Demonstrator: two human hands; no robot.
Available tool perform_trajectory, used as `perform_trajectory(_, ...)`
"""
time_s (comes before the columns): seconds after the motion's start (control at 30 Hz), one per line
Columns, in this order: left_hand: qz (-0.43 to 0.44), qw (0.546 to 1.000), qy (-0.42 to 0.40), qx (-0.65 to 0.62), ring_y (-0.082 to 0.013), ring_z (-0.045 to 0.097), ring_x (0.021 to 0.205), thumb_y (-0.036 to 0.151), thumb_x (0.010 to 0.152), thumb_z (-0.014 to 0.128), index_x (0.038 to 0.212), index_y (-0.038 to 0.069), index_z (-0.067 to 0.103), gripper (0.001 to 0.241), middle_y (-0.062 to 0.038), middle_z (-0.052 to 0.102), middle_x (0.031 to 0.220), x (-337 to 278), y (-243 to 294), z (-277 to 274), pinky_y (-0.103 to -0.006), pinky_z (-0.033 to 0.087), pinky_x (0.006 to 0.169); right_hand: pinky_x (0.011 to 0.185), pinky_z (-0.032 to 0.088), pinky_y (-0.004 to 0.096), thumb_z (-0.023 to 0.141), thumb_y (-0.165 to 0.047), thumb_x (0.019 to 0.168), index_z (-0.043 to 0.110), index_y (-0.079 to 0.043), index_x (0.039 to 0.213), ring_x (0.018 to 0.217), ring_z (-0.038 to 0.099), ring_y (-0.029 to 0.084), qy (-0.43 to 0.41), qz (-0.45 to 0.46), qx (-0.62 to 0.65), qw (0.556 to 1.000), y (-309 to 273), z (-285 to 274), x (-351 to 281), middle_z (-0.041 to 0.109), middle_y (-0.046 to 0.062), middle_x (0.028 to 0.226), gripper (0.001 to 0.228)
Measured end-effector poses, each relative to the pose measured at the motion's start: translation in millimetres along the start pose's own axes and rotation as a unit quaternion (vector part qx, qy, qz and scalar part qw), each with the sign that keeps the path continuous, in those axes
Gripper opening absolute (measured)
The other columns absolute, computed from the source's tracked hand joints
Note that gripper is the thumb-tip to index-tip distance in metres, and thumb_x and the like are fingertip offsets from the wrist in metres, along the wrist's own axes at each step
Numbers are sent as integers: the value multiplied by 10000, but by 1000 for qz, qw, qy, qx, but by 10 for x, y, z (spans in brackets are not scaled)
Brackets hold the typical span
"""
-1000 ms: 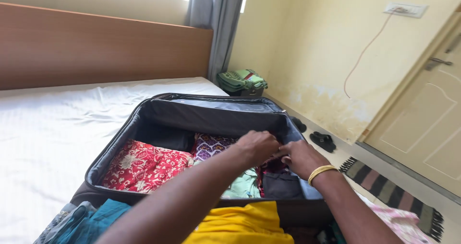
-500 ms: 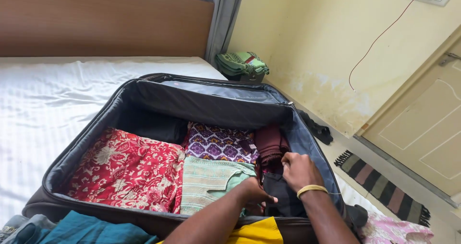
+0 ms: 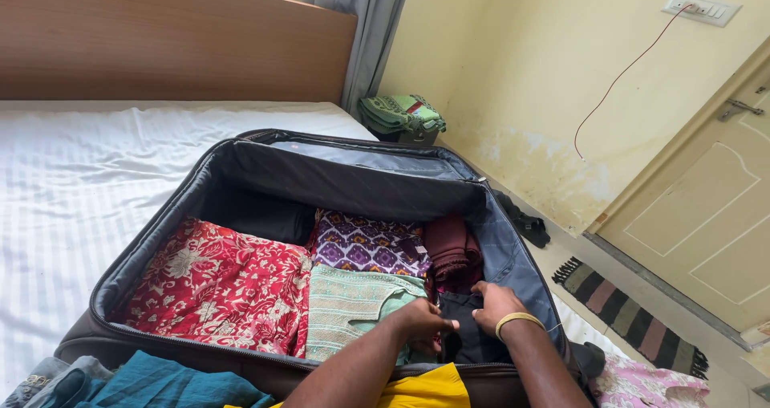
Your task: The person is sitting on a bed and packing various folded clothes into an open suitcase. They handle multiple garments, including a purple cloth, a blue cloth, a yellow top, and a green cloth, placing them into the suitcase or arranging them on their lap.
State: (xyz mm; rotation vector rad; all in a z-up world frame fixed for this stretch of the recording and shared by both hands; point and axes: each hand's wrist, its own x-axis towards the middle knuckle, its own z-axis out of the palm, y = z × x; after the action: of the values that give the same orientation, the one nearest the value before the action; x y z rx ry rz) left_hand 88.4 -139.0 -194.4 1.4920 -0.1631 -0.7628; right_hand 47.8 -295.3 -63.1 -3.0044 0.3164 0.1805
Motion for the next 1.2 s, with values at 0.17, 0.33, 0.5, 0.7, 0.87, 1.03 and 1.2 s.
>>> perform_trajectory(0.17, -25, 995, 21, 92, -247, 726, 781, 241, 881, 866, 1542, -52, 285, 927, -250, 723, 1108, -133, 89, 39, -353, 597, 618, 1125, 488, 380, 824, -159, 792, 619, -183, 1366, 1294, 628, 298, 24, -57, 26, 998, -61, -127, -99, 671, 128, 1360, 609)
perform_trajectory(0.33, 0, 995, 64, 81, -247, 737, 973, 190, 902, 809, 1560, -37, 295, 866, -201, 603, 1306, -168, 93, 22, -349, 669, 725, 1094, 496, 393, 940, -252, 652, 660, -217, 1327, 1284, 619, 295, 93, -45, 47, 994, -118, -227, -153, 665, 111, 1339, 731)
perform_trajectory(0.5, -1, 993, 58, 101, -244, 743, 1037, 195, 876, 767, 1454, -57, 455, 703, -228, 698, 1286, 22, -3, 10, -350, 634, 810, 1086, 508, 391, 968, -476, 622, 676, -193, 1357, 1264, 654, 300, 16, 36, 96, 995, -13, -200, -41, 672, 155, 1338, 840)
perform_trajectory(0.7, 79, 955, 129, 254, -293, 749, 1042, 250, 739, 860, 1303, 60, 636, 637, -175, 726, 1175, -684, 318, 31, -370, 622, 872, 1010, 572, 468, 891, -390, 570, 481, -231, 1530, 1184, 725, 392, -92, -17, 204, 974, 31, -141, 8, 743, 266, 1287, 1056)
perform_trajectory(0.87, 134, 907, 233, 323, -302, 698, 1015, 347, 683, 955, 1113, 39, 598, 638, -164, 700, 1089, -981, 509, 56, -412, 588, 873, 1024, 512, 350, 1004, -411, 634, 349, -100, 1546, 1190, 622, 239, -70, -29, 90, 993, 298, 102, 344, 602, 192, 1408, 1165)
perform_trajectory(1.03, 67, 986, 123, 87, -276, 751, 819, 577, 771, 796, 992, 4, 592, 648, -161, 716, 895, -755, 494, 63, -418, 669, 680, 857, 631, 425, 893, -353, 714, 279, -129, 1574, 956, 722, 248, -97, 100, 211, 968, 18, -131, 68, 676, 184, 1255, 1080)
perform_trajectory(1.2, 74, 987, 139, -27, -190, 634, 988, 769, 740, 673, 1240, 52, 541, 884, -97, 598, 1071, -773, 580, 91, -411, 624, 748, 823, 574, 389, 843, -380, 750, 384, -158, 1566, 837, 697, 261, 107, -3, 189, 976, 36, -205, 67, 736, 236, 1027, 962)
